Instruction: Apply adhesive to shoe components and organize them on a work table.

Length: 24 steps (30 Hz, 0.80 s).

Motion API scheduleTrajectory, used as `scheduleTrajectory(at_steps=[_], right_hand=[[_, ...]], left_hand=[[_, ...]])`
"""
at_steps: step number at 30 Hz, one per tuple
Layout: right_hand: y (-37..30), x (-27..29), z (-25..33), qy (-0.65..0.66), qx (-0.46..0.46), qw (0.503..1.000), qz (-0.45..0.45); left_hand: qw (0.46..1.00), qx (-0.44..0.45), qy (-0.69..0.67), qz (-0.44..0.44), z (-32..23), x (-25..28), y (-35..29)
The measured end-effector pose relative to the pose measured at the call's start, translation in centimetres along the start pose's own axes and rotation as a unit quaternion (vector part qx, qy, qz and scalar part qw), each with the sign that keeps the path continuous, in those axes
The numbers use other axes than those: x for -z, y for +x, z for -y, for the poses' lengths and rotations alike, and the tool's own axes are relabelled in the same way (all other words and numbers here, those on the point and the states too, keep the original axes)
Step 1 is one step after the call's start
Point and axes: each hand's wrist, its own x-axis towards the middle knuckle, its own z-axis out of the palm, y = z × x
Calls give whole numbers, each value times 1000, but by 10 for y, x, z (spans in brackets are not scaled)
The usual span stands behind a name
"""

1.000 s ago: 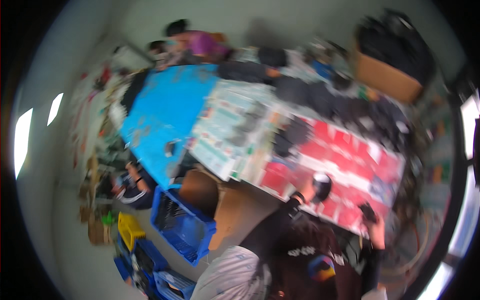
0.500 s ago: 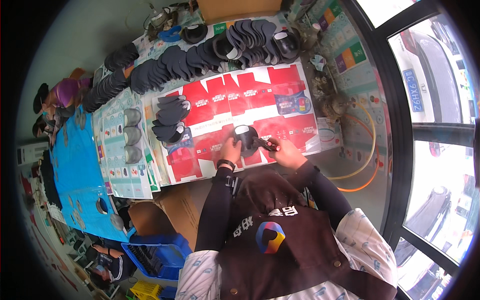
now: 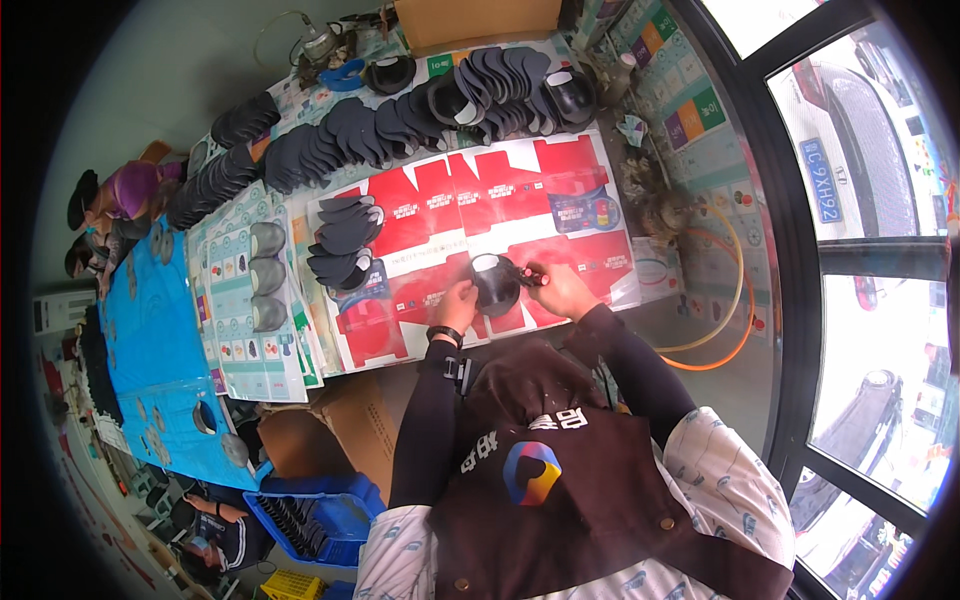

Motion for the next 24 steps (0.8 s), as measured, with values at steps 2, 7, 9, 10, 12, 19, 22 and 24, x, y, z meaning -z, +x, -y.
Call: scheduleTrajectory(at_steps=[2, 7, 9, 10, 12, 19, 22, 24], right_hand=[[1, 4, -1, 3, 3, 1000, -18], [-6, 7, -3, -40, -39, 998, 43], [-5, 3, -1, -16, -21, 999, 22], [-4, 3, -1, 1, 1, 1000, -4], [-3, 5, -2, -6, -16, 1000, -14], [-16, 15, -14, -62, -38, 997, 26], [-13, 9, -12, -49, -16, 998, 21], [-11, 8, -10, -42, -2, 999, -5]], left_hand=[[999, -10, 30, 20, -3, 2, 0], [997, 10, 43, 67, -11, 3, -1], [997, -1, 62, 55, -11, 3, -1], [997, 2, 57, 58, -12, 3, 0], [996, -8, 62, 62, -12, 3, 1], [997, 7, 25, 67, -7, -1, 3], [997, 1, 14, 72, -1, -1, 7], [996, -29, 61, 65, 1, 1, 11]])
